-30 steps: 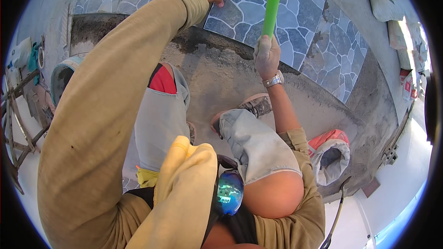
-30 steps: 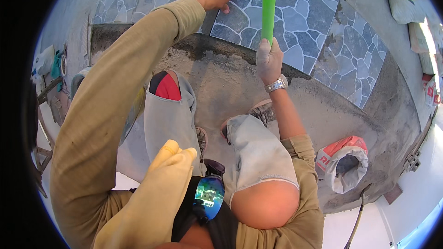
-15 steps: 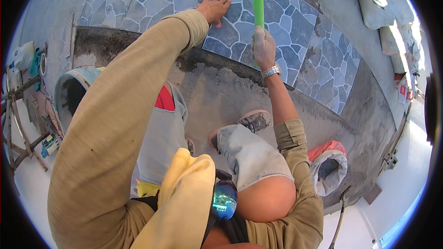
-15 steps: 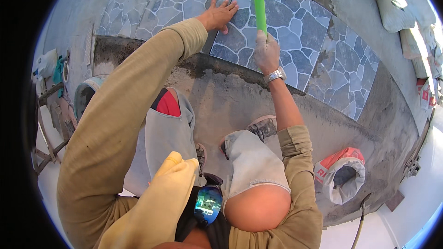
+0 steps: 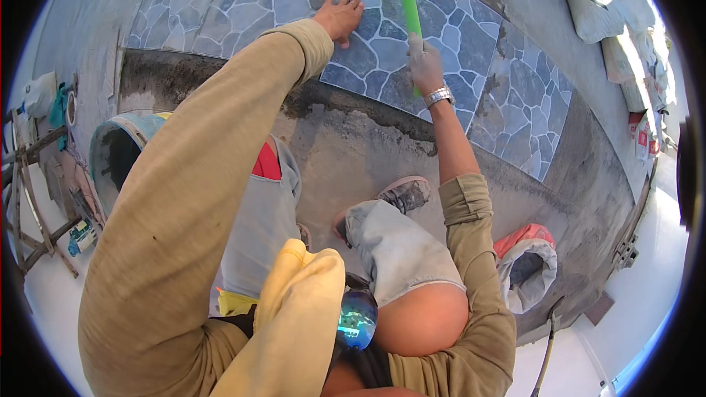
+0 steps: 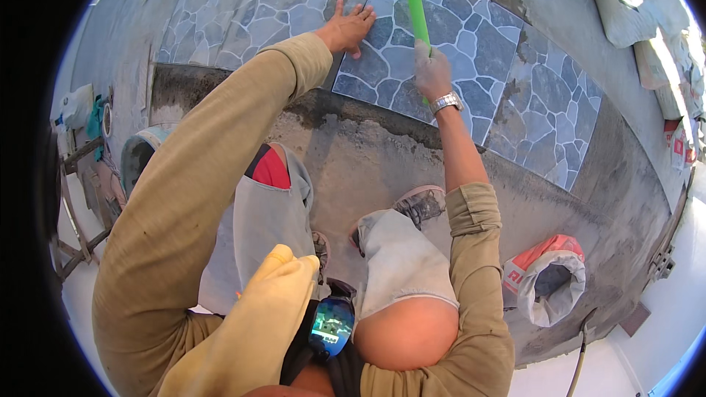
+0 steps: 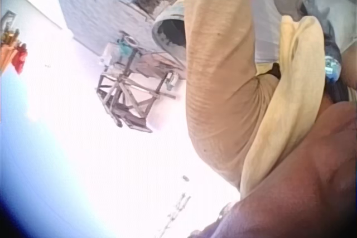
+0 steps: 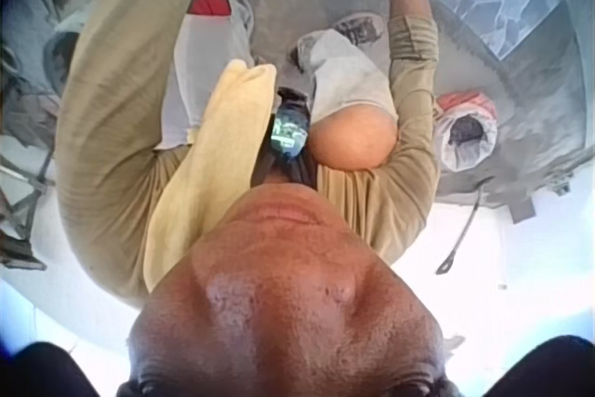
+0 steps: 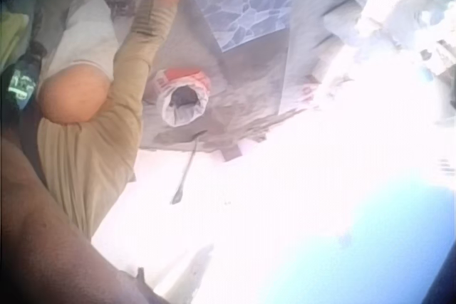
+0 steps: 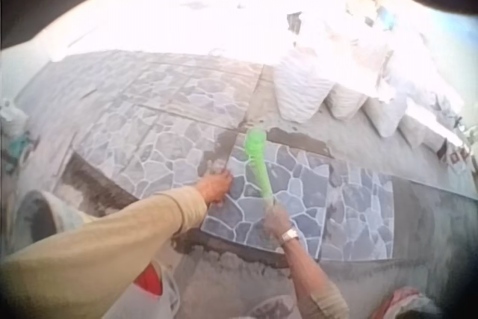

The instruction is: Apply mortar to the floor and lay stone-patterned tiles using a trowel and rubber mallet.

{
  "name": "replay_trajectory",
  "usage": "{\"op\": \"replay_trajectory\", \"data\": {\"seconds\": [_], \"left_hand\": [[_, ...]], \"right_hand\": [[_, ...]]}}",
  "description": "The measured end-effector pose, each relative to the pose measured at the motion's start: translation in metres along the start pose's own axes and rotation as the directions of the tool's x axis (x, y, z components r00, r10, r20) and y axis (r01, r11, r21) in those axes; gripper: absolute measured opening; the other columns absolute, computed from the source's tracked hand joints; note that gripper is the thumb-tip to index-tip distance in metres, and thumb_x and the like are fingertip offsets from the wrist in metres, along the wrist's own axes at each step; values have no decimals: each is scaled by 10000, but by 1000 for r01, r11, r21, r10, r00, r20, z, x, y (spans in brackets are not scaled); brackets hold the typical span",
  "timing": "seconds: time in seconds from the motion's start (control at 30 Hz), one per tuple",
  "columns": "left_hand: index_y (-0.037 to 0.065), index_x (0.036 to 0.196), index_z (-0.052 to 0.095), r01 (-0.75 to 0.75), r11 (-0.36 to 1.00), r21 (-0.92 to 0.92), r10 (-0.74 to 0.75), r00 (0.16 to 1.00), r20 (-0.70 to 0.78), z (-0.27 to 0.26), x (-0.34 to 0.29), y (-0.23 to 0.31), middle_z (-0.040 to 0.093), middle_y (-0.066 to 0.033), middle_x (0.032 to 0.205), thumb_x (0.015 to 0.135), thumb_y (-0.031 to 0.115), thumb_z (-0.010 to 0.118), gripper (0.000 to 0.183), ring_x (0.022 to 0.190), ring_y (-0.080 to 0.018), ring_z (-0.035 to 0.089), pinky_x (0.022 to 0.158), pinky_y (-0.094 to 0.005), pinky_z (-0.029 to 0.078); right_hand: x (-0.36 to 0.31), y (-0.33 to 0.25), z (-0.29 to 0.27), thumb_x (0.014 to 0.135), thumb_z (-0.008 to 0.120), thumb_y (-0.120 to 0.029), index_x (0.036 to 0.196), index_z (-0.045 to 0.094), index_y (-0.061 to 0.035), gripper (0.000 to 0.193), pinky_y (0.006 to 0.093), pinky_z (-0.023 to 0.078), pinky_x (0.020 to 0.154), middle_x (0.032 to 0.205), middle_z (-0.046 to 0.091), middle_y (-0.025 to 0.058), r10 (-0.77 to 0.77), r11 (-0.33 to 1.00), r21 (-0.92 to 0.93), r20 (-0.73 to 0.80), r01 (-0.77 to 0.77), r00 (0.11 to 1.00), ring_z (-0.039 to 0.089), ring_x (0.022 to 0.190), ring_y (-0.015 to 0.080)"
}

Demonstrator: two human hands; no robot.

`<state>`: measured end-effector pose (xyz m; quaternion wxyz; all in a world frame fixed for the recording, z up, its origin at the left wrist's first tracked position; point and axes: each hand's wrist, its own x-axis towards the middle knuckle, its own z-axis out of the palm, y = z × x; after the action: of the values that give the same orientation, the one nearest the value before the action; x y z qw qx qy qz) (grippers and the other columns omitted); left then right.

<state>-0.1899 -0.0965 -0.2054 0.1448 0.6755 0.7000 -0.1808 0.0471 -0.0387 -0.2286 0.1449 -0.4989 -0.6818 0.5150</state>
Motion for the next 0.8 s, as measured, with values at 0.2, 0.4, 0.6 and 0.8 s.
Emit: {"op": "replay_trajectory", "data": {"seconds": [0.2, 0.4, 0.6, 0.8], "left_hand": [[22, 1566, 282, 34, 999, -41, -32, 999, 38, 11, 0, -10, 246, -158, 1657, 729, 325, 883, 1074, 1530, -358, 234, 1155, -757, 141], [3, 1540, 321, 10, 1000, 18, -10, 1000, -13, 8, 8, -3, 288, -175, 1635, 738, 323, 877, 1027, 1521, -373, 254, 1149, -759, 158], [-18, 1532, 323, 14, 1000, 10, -14, 999, -46, 12, 10, 1, 302, -203, 1620, 730, 323, 880, 1034, 1514, -380, 268, 1140, -764, 176], [-29, 1513, 352, 14, 1000, -5, -14, 999, -48, 15, 0, -3, 301, -206, 1623, 750, 319, 869, 985, 1511, -375, 282, 1143, -762, 176]], "right_hand": [[-77, -13, 7, 1033, 488, -452, 798, 562, -61, 462, 296, 361, 365, 576, 501, -3, -29, 923, 383, -19, 34, 999, 467, 409, 109], [-85, 29, 7, 1007, 524, -449, 909, 636, 25, 497, 420, 459, 618, 688, 603, 120, 141, 985, 94, 34, -144, 989, 603, 662, 226], [-55, 41, 13, 1013, 519, -462, 921, 639, 24, 509, 437, 456, 623, 698, 620, 172, 100, 993, -65, 18, -99, 995, 584, 642, 313], [-10, -10, 25, 1019, 495, -480, 916, 646, 26, 538, 476, 458, 645, 717, 633, 208, -179, 982, 29, -159, 185, 971, 610, 667, 357]]}}
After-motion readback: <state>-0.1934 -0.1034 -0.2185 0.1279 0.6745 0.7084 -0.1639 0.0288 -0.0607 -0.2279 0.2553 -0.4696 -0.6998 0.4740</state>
